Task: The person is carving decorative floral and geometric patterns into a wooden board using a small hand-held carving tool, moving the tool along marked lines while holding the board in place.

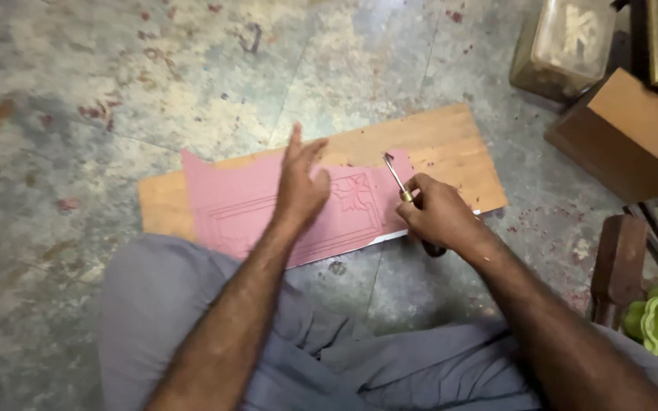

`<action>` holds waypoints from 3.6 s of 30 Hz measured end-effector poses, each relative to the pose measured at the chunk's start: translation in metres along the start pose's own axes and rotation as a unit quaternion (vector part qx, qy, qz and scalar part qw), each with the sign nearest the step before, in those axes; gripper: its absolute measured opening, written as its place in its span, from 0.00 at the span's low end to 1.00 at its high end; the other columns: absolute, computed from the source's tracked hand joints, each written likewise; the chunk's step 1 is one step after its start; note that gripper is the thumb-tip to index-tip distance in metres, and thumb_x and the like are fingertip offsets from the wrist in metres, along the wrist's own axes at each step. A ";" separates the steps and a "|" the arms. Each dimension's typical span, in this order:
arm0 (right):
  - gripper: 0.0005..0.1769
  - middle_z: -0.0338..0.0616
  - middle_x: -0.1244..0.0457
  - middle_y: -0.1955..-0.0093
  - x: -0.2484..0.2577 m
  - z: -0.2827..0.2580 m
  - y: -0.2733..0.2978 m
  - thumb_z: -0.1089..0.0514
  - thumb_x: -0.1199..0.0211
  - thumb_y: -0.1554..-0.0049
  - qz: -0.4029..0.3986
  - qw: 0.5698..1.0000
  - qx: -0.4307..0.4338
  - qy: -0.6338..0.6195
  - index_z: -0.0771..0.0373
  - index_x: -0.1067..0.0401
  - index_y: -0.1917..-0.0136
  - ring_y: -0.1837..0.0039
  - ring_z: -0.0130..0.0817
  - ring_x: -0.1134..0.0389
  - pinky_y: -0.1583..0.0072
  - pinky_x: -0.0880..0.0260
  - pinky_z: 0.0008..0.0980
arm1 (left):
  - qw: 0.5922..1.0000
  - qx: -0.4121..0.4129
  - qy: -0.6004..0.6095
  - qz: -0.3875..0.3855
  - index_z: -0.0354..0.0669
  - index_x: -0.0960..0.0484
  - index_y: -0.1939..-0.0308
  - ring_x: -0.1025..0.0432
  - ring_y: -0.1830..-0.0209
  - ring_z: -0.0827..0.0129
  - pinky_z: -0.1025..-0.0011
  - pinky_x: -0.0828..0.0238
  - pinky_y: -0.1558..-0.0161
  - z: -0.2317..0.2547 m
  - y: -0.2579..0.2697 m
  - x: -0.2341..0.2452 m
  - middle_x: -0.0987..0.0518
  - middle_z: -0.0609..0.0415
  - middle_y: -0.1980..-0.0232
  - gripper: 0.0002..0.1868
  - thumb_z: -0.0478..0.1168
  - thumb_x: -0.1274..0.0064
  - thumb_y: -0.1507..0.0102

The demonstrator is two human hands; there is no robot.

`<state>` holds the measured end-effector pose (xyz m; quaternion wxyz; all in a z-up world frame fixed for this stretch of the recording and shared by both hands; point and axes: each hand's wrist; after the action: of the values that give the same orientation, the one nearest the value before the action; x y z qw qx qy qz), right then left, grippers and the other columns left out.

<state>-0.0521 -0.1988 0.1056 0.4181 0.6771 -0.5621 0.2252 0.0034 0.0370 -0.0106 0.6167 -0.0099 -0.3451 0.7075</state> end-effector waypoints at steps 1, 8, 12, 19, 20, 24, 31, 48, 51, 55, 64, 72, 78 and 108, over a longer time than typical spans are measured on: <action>0.15 0.54 0.28 0.63 0.002 -0.001 0.002 0.55 0.38 0.40 -0.057 0.996 -0.061 -0.032 0.65 0.28 0.43 0.65 0.40 0.28 0.59 0.29 0.43 | 1.000 0.025 -0.001 0.003 0.32 0.17 0.42 0.37 0.32 0.41 0.54 0.36 0.35 0.005 -0.002 0.008 0.37 0.24 0.28 0.25 0.28 0.45 0.45; 0.18 0.46 0.30 0.64 -0.005 -0.018 -0.002 0.52 0.39 0.41 -0.150 0.987 -0.049 -0.042 0.60 0.26 0.39 0.70 0.34 0.33 0.64 0.31 0.38 | 0.908 0.313 0.170 -0.220 0.35 0.13 0.55 0.23 0.66 0.71 0.72 0.24 0.61 0.045 0.052 0.016 0.14 0.54 0.65 0.12 0.41 0.45 0.34; 0.23 0.44 0.29 0.63 -0.018 -0.018 -0.020 0.54 0.40 0.41 -0.150 0.984 0.070 -0.062 0.60 0.30 0.33 0.66 0.28 0.30 0.62 0.29 0.34 | 0.815 0.432 0.294 -0.249 0.36 0.15 0.57 0.21 0.65 0.74 0.74 0.23 0.62 0.041 0.052 -0.016 0.14 0.54 0.62 0.14 0.43 0.52 0.30; 0.30 0.45 0.30 0.69 -0.021 -0.033 -0.037 0.51 0.39 0.39 -0.221 0.970 -0.087 -0.050 0.47 0.33 0.24 0.72 0.30 0.35 0.65 0.31 0.34 | 0.751 0.539 0.341 -0.172 0.34 0.19 0.63 0.19 0.68 0.71 0.77 0.25 0.71 0.027 0.031 -0.031 0.13 0.49 0.63 0.16 0.43 0.54 0.29; 0.30 0.45 0.30 0.69 -0.022 -0.035 -0.041 0.51 0.39 0.39 -0.225 0.969 -0.087 -0.050 0.47 0.33 0.24 0.72 0.30 0.35 0.65 0.31 0.34 | 0.754 0.540 0.331 -0.177 0.33 0.18 0.63 0.19 0.68 0.70 0.77 0.25 0.71 0.026 0.030 -0.030 0.13 0.47 0.63 0.17 0.43 0.54 0.29; 0.31 0.43 0.30 0.69 -0.025 -0.033 -0.048 0.51 0.41 0.40 -0.251 0.961 -0.095 -0.070 0.47 0.35 0.23 0.73 0.28 0.33 0.66 0.30 0.32 | 0.743 0.561 0.319 -0.178 0.33 0.18 0.63 0.18 0.68 0.70 0.77 0.24 0.72 0.026 0.024 -0.027 0.13 0.48 0.63 0.16 0.43 0.54 0.30; 0.30 0.41 0.34 0.70 -0.032 -0.021 -0.053 0.53 0.42 0.39 -0.273 0.940 -0.124 -0.161 0.49 0.33 0.24 0.74 0.28 0.35 0.68 0.32 0.31 | 0.752 0.557 0.306 -0.175 0.32 0.17 0.62 0.18 0.70 0.69 0.75 0.23 0.73 0.024 0.025 -0.030 0.14 0.48 0.65 0.17 0.43 0.53 0.30; 0.23 0.40 0.36 0.71 -0.044 -0.017 -0.055 0.57 0.40 0.39 -0.249 0.930 -0.162 -0.217 0.55 0.27 0.31 0.76 0.27 0.39 0.71 0.36 0.30 | 0.757 0.570 0.283 -0.151 0.31 0.16 0.66 0.20 0.72 0.70 0.75 0.22 0.71 0.025 0.023 -0.030 0.15 0.48 0.68 0.17 0.43 0.49 0.32; 0.22 0.40 0.36 0.70 -0.049 -0.019 -0.051 0.57 0.41 0.39 -0.238 0.932 -0.152 -0.227 0.56 0.26 0.32 0.75 0.26 0.38 0.71 0.35 0.29 | 0.760 0.570 0.277 -0.143 0.31 0.16 0.67 0.20 0.73 0.70 0.74 0.22 0.72 0.020 0.026 -0.031 0.15 0.48 0.69 0.17 0.43 0.49 0.33; 0.22 0.40 0.35 0.70 -0.046 -0.025 -0.048 0.57 0.43 0.40 -0.235 0.930 -0.157 -0.235 0.57 0.25 0.32 0.75 0.26 0.37 0.71 0.36 0.29 | 0.765 0.559 0.284 -0.146 0.31 0.16 0.67 0.21 0.74 0.70 0.75 0.23 0.73 0.017 0.028 -0.028 0.15 0.48 0.69 0.16 0.42 0.47 0.33; 0.21 0.42 0.35 0.70 -0.028 -0.033 -0.055 0.54 0.40 0.38 -0.248 0.926 -0.211 -0.192 0.54 0.25 0.32 0.76 0.29 0.38 0.72 0.37 0.30 | 0.762 0.558 0.273 -0.184 0.33 0.14 0.64 0.20 0.71 0.72 0.76 0.23 0.71 0.020 0.021 -0.025 0.14 0.50 0.66 0.15 0.43 0.47 0.33; 0.21 0.42 0.36 0.71 -0.032 -0.022 -0.056 0.55 0.40 0.39 -0.255 0.919 -0.200 -0.224 0.56 0.24 0.33 0.77 0.29 0.38 0.73 0.38 0.30 | 0.770 0.549 0.263 -0.190 0.33 0.14 0.63 0.19 0.70 0.71 0.76 0.23 0.71 0.024 0.019 -0.023 0.13 0.49 0.65 0.16 0.44 0.48 0.33; 0.23 0.41 0.36 0.71 -0.040 -0.008 -0.058 0.59 0.41 0.41 -0.263 0.917 -0.167 -0.251 0.58 0.26 0.32 0.77 0.28 0.39 0.73 0.37 0.29 | 0.777 0.547 0.253 -0.183 0.32 0.14 0.63 0.19 0.72 0.71 0.75 0.23 0.72 0.028 0.018 -0.025 0.13 0.49 0.67 0.16 0.43 0.49 0.33; 0.23 0.40 0.36 0.72 -0.050 -0.027 -0.052 0.59 0.41 0.41 -0.241 0.914 -0.167 -0.281 0.59 0.25 0.32 0.76 0.28 0.37 0.72 0.35 0.30 | 0.791 0.539 0.221 -0.184 0.33 0.14 0.67 0.21 0.76 0.73 0.75 0.26 0.75 0.010 0.019 -0.022 0.14 0.51 0.71 0.15 0.42 0.48 0.34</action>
<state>-0.0118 -0.1466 0.0654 0.3913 0.7479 -0.5054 -0.1792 -0.0124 0.0127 -0.0222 0.6998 0.2318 0.2431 0.6305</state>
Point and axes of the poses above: each hand's wrist, its own y-axis away from the middle knuckle, its own x-axis out of the back of the hand, z = x × y
